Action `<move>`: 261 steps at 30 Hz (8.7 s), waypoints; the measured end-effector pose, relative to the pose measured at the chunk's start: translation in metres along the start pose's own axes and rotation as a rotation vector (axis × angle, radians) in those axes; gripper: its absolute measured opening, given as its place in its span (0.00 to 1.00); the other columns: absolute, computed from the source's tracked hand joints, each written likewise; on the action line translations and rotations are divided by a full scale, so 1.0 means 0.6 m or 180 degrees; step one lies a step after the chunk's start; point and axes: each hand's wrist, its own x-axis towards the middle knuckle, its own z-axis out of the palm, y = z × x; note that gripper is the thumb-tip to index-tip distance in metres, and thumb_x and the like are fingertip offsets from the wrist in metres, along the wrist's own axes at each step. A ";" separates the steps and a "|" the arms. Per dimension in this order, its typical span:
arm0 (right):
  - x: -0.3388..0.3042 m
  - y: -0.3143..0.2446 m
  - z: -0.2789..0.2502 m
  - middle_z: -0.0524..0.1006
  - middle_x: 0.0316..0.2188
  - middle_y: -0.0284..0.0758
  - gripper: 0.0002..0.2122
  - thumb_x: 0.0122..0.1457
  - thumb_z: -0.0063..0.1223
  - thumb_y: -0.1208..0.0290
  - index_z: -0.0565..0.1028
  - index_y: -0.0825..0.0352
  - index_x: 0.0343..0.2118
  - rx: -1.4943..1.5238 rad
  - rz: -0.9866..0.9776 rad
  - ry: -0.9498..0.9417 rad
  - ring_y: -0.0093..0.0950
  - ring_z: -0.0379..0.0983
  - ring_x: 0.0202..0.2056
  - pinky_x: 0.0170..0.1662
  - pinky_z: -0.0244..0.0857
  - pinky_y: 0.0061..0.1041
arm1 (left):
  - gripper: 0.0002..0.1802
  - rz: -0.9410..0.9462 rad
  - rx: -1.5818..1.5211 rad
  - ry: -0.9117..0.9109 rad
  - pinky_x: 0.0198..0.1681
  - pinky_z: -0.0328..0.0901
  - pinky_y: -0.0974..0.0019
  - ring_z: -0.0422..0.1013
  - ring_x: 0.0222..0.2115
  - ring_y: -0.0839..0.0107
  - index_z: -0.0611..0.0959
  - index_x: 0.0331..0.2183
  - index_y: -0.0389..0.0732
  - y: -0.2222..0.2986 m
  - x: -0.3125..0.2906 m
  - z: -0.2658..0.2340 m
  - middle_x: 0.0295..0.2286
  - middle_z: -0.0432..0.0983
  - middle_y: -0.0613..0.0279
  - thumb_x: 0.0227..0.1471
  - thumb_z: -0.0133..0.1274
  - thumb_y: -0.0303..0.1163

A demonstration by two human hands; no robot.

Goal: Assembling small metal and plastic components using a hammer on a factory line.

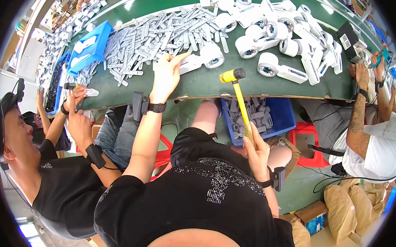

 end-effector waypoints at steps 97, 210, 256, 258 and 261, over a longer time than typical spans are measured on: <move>0.140 -0.116 0.101 0.70 0.24 0.41 0.22 0.56 0.53 0.77 0.69 0.61 0.55 -0.2593 -0.1774 -0.0964 0.38 0.69 0.20 0.25 0.64 0.32 | 0.19 -0.1277 -0.1092 0.0472 0.37 0.66 0.58 0.70 0.33 0.58 0.84 0.28 0.43 -0.027 -0.049 0.044 0.25 0.77 0.61 0.30 0.69 0.39; -0.069 -0.004 -0.149 0.69 0.22 0.25 0.21 0.60 0.48 0.80 0.65 0.68 0.58 0.0159 -0.0543 0.1961 0.12 0.60 0.18 0.20 0.53 0.11 | 0.08 0.1451 -0.0301 -0.1157 0.28 0.70 0.56 0.75 0.26 0.53 0.78 0.32 0.37 0.363 0.108 0.263 0.31 0.73 0.50 0.46 0.52 0.30; -0.030 -0.041 -0.003 0.67 0.22 0.24 0.24 0.60 0.48 0.81 0.62 0.68 0.60 0.0175 -0.0252 0.0393 0.12 0.59 0.19 0.21 0.52 0.10 | 0.11 0.0918 -0.0467 0.0126 0.35 0.64 0.61 0.67 0.31 0.60 0.83 0.35 0.37 0.054 0.007 0.019 0.28 0.69 0.57 0.45 0.57 0.27; -0.031 -0.042 0.000 0.67 0.22 0.24 0.24 0.60 0.48 0.81 0.62 0.67 0.60 0.0178 -0.0264 0.0365 0.11 0.59 0.19 0.21 0.52 0.10 | 0.10 0.0918 -0.0446 0.0254 0.36 0.64 0.62 0.66 0.32 0.61 0.83 0.34 0.37 0.059 0.003 0.028 0.28 0.70 0.57 0.45 0.57 0.26; -0.033 -0.043 0.003 0.67 0.22 0.24 0.24 0.60 0.48 0.81 0.62 0.67 0.60 0.0117 -0.0222 0.0375 0.11 0.59 0.19 0.21 0.52 0.10 | 0.09 0.0754 -0.0570 0.0251 0.36 0.64 0.62 0.66 0.33 0.60 0.84 0.33 0.37 0.066 0.002 0.036 0.27 0.71 0.58 0.44 0.57 0.25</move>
